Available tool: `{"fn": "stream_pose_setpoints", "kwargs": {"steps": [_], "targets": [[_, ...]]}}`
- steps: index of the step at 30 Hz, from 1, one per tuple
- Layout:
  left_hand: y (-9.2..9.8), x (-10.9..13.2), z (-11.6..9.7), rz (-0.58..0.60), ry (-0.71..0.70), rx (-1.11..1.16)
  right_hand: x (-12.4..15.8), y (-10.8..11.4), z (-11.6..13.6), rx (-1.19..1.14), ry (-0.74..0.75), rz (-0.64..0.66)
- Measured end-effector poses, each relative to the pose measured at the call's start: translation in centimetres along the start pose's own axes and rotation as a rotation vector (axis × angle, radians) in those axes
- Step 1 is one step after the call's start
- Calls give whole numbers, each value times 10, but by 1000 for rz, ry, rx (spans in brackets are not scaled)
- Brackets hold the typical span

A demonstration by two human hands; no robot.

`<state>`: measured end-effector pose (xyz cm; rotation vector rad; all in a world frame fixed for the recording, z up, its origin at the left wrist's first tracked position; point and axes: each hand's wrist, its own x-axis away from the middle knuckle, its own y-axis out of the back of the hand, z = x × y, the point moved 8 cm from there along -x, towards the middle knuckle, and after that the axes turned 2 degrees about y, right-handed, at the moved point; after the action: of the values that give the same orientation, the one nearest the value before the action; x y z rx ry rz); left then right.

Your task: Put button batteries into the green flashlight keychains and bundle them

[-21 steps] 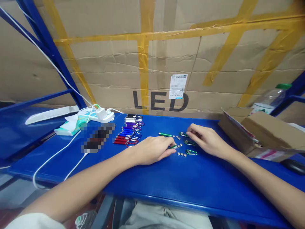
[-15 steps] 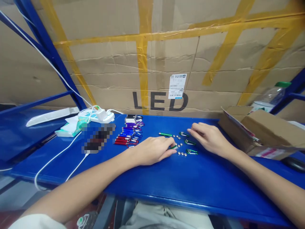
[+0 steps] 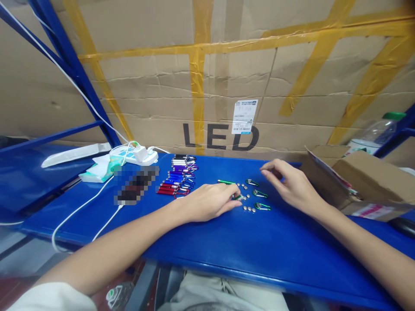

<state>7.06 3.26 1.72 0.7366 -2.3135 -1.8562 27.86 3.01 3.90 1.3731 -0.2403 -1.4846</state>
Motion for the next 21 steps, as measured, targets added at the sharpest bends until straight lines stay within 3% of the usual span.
{"fn": "stream_pose_setpoints", "kwargs": {"steps": [11,16,21], "targets": [[2,0,-1,-16,-15,-35,1,6,12,79,94,-47],[2,0,-1,-22,-25,-22,1,15,9,54,44,-132],[2,0,-2,-26,-34,-21,1,16,6,42,13,-111]]}}
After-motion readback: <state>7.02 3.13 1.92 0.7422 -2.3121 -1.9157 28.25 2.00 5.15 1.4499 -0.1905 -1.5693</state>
